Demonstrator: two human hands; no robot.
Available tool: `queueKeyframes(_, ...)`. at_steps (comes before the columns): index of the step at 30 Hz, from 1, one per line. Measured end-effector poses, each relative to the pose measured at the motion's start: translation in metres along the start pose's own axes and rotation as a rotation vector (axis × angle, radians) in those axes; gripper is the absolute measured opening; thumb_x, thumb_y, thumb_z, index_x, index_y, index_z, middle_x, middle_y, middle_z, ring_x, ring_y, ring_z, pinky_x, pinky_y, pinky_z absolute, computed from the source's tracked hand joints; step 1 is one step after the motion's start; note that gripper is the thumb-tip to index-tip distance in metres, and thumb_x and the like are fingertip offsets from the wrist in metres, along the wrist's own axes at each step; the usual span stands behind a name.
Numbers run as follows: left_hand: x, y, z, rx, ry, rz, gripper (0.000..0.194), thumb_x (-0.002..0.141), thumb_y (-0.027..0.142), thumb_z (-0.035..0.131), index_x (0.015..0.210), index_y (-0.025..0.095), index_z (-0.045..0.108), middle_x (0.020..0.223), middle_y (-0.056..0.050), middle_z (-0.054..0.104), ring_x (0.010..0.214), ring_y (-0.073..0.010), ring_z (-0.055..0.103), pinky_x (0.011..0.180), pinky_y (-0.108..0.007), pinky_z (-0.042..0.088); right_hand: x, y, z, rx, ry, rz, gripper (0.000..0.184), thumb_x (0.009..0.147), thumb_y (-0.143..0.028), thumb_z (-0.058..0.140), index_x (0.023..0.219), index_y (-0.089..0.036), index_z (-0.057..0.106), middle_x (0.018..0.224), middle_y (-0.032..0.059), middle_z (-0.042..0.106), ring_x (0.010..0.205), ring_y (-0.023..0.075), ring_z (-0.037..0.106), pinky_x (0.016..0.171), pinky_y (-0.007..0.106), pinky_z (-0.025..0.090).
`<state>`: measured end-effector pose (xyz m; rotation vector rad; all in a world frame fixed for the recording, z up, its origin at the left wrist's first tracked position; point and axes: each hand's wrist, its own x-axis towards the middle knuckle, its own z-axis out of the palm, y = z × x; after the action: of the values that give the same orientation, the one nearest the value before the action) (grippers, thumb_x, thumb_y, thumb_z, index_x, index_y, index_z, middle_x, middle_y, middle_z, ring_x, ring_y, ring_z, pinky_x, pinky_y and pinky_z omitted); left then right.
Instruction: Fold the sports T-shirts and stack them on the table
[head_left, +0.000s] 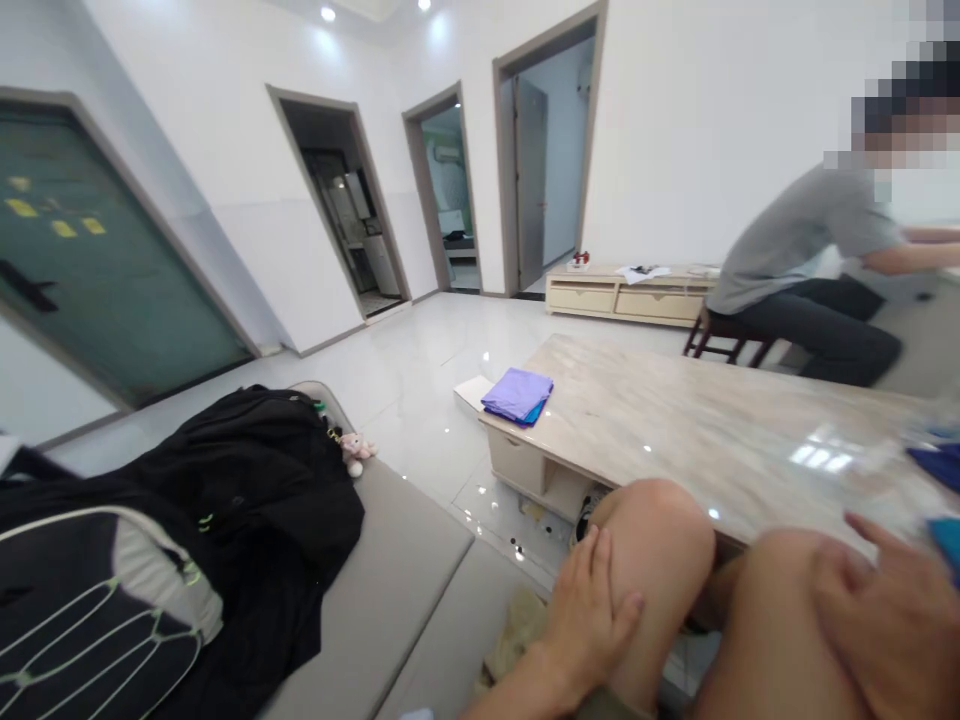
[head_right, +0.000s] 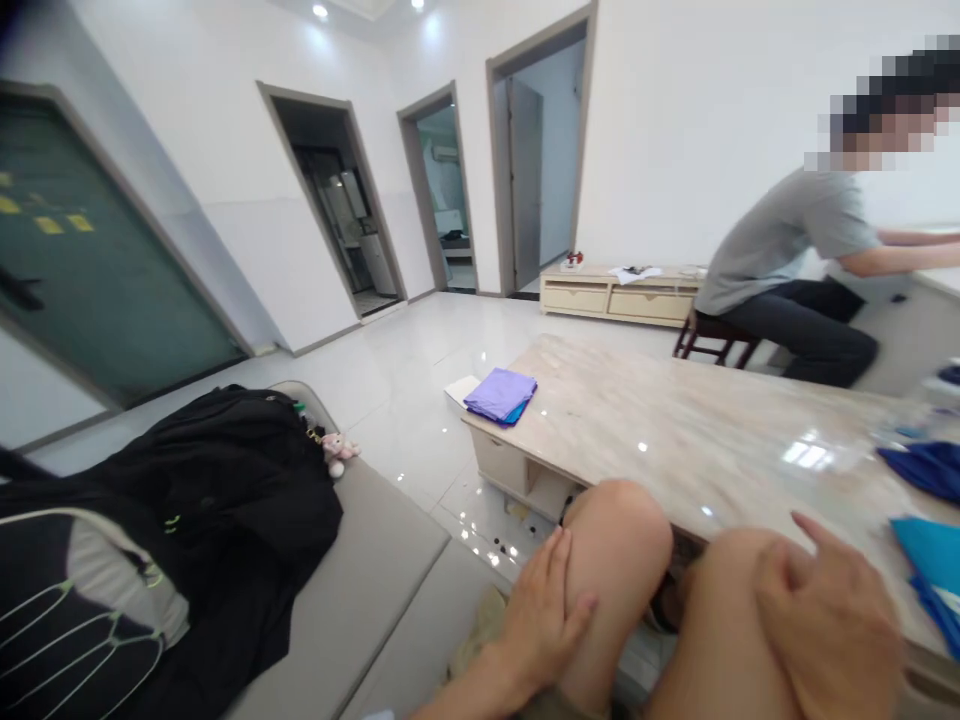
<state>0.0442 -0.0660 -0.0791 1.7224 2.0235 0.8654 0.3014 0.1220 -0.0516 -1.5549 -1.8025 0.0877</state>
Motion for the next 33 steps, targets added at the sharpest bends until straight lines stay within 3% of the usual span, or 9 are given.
queueKeyframes(3, 0.007, 0.003, -0.018, 0.193, 0.097, 0.243, 0.067, 0.105, 0.021, 0.046, 0.171, 0.024, 0.042, 0.179, -0.013, 0.037, 0.166, -0.0337, 0.036, 0.132, -0.059, 0.040, -0.088, -0.026, -0.008, 0.152, 0.020, 0.077, 0.087, 0.102, -0.069, 0.036, 0.171, -0.016, 0.034, 0.156, 0.0271, 0.056, 0.145, 0.0473, 0.056, 0.118, 0.068, 0.047)
queueKeyframes(5, 0.014, 0.010, -0.027, 0.302, 0.189, 0.328, 0.071, 0.099, 0.012, 0.053, 0.168, 0.030, 0.049, 0.180, -0.010, 0.035, 0.169, -0.0388, 0.027, 0.133, -0.066, 0.034, -0.111, -0.050, 0.000, 0.190, -0.008, 0.030, 0.091, 0.102, -0.069, 0.043, 0.171, -0.012, 0.028, 0.162, 0.0276, 0.050, 0.149, 0.0446, 0.052, 0.121, 0.065, 0.047)
queueKeyframes(7, 0.019, 0.016, -0.030, 0.375, 0.257, 0.328, 0.071, 0.098, 0.017, 0.059, 0.167, 0.030, 0.050, 0.183, -0.010, 0.028, 0.170, -0.0440, 0.020, 0.133, -0.071, 0.029, -0.110, -0.064, 0.011, 0.164, -0.033, -0.014, 0.090, 0.103, -0.063, 0.051, 0.171, -0.010, 0.027, 0.168, 0.0281, 0.044, 0.155, 0.0432, 0.046, 0.125, 0.063, 0.043)
queueKeyframes(9, 0.019, 0.012, -0.026, 0.396, 0.264, 0.384, 0.070, 0.099, 0.018, 0.059, 0.168, 0.031, 0.050, 0.184, -0.008, 0.027, 0.169, -0.0431, 0.022, 0.133, -0.069, 0.030, -0.102, -0.067, 0.018, 0.141, -0.050, -0.004, 0.094, 0.099, -0.058, 0.062, 0.173, -0.012, 0.024, 0.168, 0.0266, 0.044, 0.154, 0.0421, 0.048, 0.126, 0.060, 0.044)
queueKeyframes(14, 0.016, -0.022, -0.001, 0.398, 0.300, 0.495, 0.097, 0.097, 0.021, 0.061, 0.179, 0.038, 0.011, 0.184, -0.007, 0.027, 0.169, -0.0420, 0.026, 0.127, -0.065, 0.042, -0.116, -0.056, 0.028, 0.124, 0.039, 0.053, 0.101, 0.094, -0.050, 0.071, 0.177, -0.024, 0.019, 0.167, 0.0202, 0.050, 0.149, 0.0423, 0.055, 0.120, 0.060, 0.052)
queueKeyframes(17, 0.019, -0.031, 0.006, 0.401, 0.374, 0.490, 0.101, 0.098, 0.021, 0.059, 0.179, 0.038, 0.002, 0.183, -0.009, 0.029, 0.167, -0.0416, 0.031, 0.126, -0.065, 0.045, -0.124, -0.046, 0.031, 0.154, 0.091, 0.047, 0.093, 0.096, -0.049, 0.068, 0.175, -0.027, 0.024, 0.167, 0.0181, 0.052, 0.149, 0.0411, 0.057, 0.121, 0.060, 0.052)
queueKeyframes(23, 0.016, -0.033, 0.000, 0.465, 0.389, 0.478, 0.083, 0.101, 0.026, 0.058, 0.177, 0.033, 0.025, 0.182, -0.011, 0.032, 0.164, -0.0419, 0.035, 0.126, -0.061, 0.045, -0.110, -0.039, 0.019, 0.196, 0.061, 0.091, 0.079, 0.101, -0.051, 0.061, 0.170, -0.022, 0.036, 0.160, 0.0193, 0.058, 0.146, 0.0383, 0.060, 0.120, 0.056, 0.052)
queueKeyframes(28, 0.002, -0.045, -0.017, 0.437, 0.195, 0.458, 0.066, 0.101, 0.027, 0.055, 0.167, 0.026, 0.051, 0.180, -0.011, 0.037, 0.163, -0.0391, 0.039, 0.125, -0.056, 0.048, -0.111, -0.041, 0.017, 0.098, 0.015, 0.072, 0.080, 0.101, -0.050, 0.061, 0.168, -0.015, 0.036, 0.158, 0.0259, 0.057, 0.142, 0.0417, 0.061, 0.116, 0.056, 0.053)
queueKeyframes(33, -0.004, -0.055, -0.024, 0.345, 0.105, 0.465, 0.066, 0.103, 0.030, 0.050, 0.169, 0.024, 0.047, 0.176, -0.009, 0.045, 0.163, -0.0313, 0.042, 0.130, -0.051, 0.044, -0.126, -0.055, 0.022, -0.085, -0.011, 0.039, 0.101, 0.089, -0.048, 0.076, 0.170, -0.010, 0.030, 0.164, 0.0339, 0.048, 0.143, 0.0500, 0.057, 0.112, 0.062, 0.053)
